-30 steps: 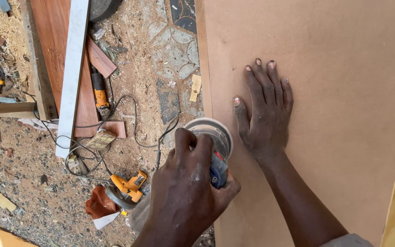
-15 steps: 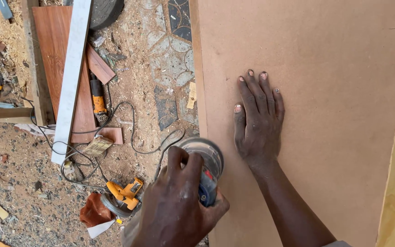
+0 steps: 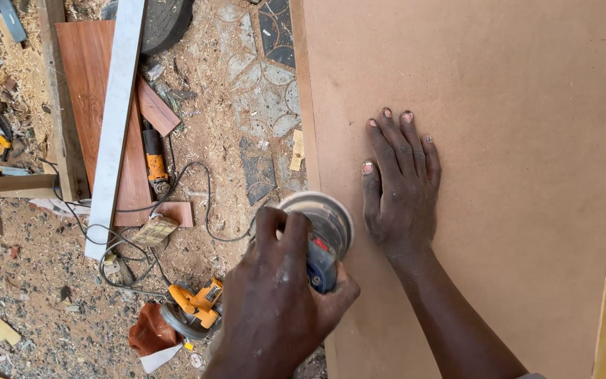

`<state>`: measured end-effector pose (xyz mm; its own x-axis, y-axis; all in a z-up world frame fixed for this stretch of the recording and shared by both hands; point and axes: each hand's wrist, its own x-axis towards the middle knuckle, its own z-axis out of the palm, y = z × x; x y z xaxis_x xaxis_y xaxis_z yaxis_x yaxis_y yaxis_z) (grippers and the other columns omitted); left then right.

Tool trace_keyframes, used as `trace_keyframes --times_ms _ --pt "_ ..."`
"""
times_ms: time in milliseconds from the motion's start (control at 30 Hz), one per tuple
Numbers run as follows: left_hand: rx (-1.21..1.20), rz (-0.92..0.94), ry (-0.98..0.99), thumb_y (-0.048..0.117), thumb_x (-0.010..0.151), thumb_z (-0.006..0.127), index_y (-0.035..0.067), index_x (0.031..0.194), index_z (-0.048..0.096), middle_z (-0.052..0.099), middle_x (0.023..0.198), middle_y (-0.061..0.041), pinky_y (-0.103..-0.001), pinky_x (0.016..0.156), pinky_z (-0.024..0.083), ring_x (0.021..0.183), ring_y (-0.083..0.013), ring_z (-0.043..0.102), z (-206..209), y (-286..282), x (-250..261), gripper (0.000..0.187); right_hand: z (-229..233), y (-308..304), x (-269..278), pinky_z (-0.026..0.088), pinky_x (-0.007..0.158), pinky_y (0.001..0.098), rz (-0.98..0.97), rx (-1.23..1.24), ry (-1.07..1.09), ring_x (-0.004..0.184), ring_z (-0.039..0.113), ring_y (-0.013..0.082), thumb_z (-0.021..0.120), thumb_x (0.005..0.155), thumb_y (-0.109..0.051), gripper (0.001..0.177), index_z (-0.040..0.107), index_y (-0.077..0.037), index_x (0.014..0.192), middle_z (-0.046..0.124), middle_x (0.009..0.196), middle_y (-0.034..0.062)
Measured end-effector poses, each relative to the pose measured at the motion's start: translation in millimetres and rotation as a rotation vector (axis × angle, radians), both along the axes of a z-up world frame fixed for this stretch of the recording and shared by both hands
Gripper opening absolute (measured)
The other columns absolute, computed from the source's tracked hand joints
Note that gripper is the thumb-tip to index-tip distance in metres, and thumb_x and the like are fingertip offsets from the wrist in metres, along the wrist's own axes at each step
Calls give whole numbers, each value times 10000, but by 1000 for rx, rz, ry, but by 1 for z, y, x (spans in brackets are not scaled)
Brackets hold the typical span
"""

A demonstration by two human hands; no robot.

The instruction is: The person uses an electric orbital sander to smooth the surface of a large, light-colored wooden board. They move the sander across the board's surface and along its edges, occasionally repositioning their hands to maintain control and coverage.

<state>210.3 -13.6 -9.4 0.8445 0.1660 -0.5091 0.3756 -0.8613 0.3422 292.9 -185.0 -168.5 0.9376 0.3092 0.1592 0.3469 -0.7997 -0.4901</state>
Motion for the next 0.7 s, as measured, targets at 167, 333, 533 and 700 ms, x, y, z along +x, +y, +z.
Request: trace_keyframes --times_ms 167,333,533,700 --pt "36 77 -83 515 850 925 169 1255 632 585 1296 -123 -748 599 643 801 -559 789 3 12 25 608 3 1 -1 274 1510 589 -7 34 16 1853 420 347 432 1326 -249 559 624 -103 1830 566 1933 108" --pt "35 57 56 536 807 936 230 1234 652 587 1330 -90 -746 598 669 870 -519 827 5 5 -4 597 3 0 0 281 1503 582 -12 30 7 1845 436 349 426 1319 -243 561 622 -101 1825 583 1923 112" --pt "81 53 -23 559 831 934 203 1229 625 566 1280 -118 -760 605 642 796 -557 799 -1 16 23 617 0 0 -1 271 1514 580 -17 24 3 1844 433 349 429 1323 -229 549 628 -91 1816 589 1916 110" --pt "21 -63 -50 554 807 972 196 1246 635 601 1331 -144 -693 571 687 881 -493 810 -3 0 -18 659 2 -1 -1 264 1514 570 -19 21 9 1850 425 341 409 1329 -251 559 613 -106 1829 588 1920 103"
